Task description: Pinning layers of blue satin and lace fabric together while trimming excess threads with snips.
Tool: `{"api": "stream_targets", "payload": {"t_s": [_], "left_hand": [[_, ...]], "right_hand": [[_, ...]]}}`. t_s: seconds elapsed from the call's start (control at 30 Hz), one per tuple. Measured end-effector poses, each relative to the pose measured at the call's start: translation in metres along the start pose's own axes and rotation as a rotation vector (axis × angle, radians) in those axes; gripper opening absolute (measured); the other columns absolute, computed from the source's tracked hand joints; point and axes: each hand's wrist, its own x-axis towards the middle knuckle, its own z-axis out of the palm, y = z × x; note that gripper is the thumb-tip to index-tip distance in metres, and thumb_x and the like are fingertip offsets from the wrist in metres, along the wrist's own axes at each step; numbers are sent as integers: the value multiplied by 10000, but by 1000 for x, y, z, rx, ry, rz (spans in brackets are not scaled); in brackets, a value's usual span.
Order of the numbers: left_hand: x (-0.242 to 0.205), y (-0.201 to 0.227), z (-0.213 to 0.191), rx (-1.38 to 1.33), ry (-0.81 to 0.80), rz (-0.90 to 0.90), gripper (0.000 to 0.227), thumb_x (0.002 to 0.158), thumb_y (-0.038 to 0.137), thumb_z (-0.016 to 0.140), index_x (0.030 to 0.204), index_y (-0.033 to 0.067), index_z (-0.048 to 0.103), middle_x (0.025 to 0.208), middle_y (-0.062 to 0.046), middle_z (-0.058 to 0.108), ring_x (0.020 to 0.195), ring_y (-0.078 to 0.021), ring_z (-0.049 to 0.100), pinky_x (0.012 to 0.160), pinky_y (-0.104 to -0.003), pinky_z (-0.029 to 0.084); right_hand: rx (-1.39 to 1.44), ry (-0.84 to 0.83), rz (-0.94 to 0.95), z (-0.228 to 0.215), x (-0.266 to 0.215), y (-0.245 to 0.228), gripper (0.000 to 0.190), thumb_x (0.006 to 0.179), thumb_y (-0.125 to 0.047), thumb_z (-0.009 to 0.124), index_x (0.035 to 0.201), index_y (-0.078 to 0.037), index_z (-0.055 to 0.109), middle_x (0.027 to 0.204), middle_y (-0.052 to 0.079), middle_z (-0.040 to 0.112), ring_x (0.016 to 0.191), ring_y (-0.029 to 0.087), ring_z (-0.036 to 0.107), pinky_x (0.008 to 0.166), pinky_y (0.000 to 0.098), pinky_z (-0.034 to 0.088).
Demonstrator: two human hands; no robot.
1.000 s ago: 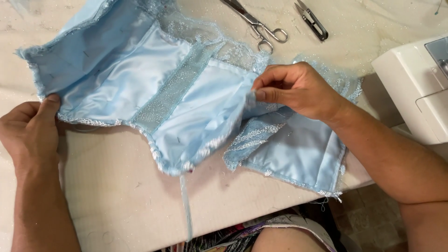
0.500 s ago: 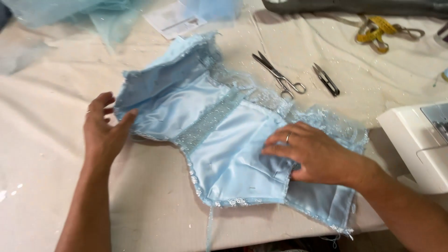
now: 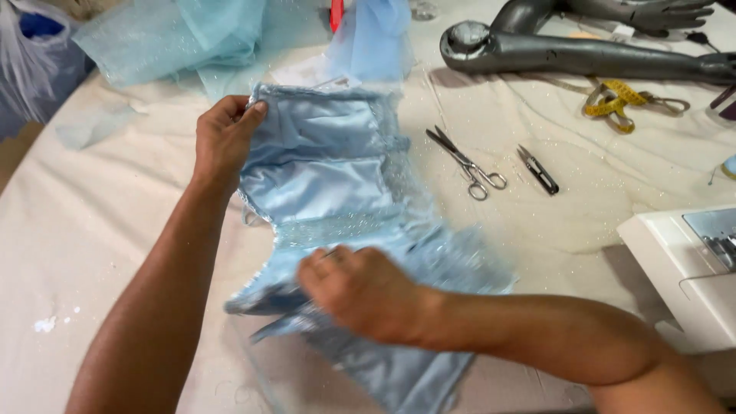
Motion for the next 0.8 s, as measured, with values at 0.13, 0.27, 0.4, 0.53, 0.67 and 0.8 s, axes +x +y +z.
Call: {"api": "stream_targets", "payload": {"t_s": [0.13, 0.27, 0.4, 0.53, 0.67, 0.8], "left_hand": [[16, 51, 0, -36, -160, -39, 154, 1028, 246, 631, 887, 182, 629, 785, 86, 550, 747, -70, 514, 779, -233, 443], [26, 72, 1, -102, -208, 17, 180, 990, 232, 659, 821, 185, 613, 728, 102, 561, 706, -53, 514, 765, -216, 419], [21, 71, 0, -133, -270, 12, 165, 986, 217, 662, 831, 167, 631, 739, 80, 608, 700, -55, 552, 736, -212, 441], [21, 68, -3, -140, -374, 6, 138, 989, 244, 649, 888, 151, 645, 772, 64, 630, 722, -79, 580, 739, -225, 456], [35, 83, 1, -20, -419, -28, 101, 1003, 213, 662, 970, 120, 682, 823, 49, 641, 737, -74, 599, 717, -213, 513], [102, 59, 10, 658, -164, 91, 100, 890, 261, 718, 916, 205, 640, 973, -8, 647, 844, -209, 586, 736, -416, 472]], "right_hand": [[160, -179, 72, 43, 41, -48, 161, 820, -34, 591, 974, -17, 634, 794, 118, 638, 584, 292, 609, 388, 433, 442], [577, -855, 159, 4, 71, -1, 487, 906, -460, 589, 1198, -70, 578, 1110, 152, 655, 944, 415, 664, 725, 530, 525], [351, -32, 303, -19, 56, 94, 531, 822, -424, 751, 1270, -173, 615, 1229, 61, 675, 1083, 258, 639, 884, 409, 497], [173, -437, 812, -54, 60, 167, 1105, 703, -548, 830, 1556, -190, 225, 1541, 69, 396, 1406, 337, 321, 1172, 554, 188], [552, -621, 947, -38, 51, 217, 299, 819, -252, 826, 1055, -106, 713, 874, 16, 669, 685, 136, 539, 578, 272, 394], [125, -292, 460, 13, 51, 296, 348, 873, -377, 784, 1049, -90, 696, 956, 103, 730, 818, 282, 681, 740, 423, 503]]}}
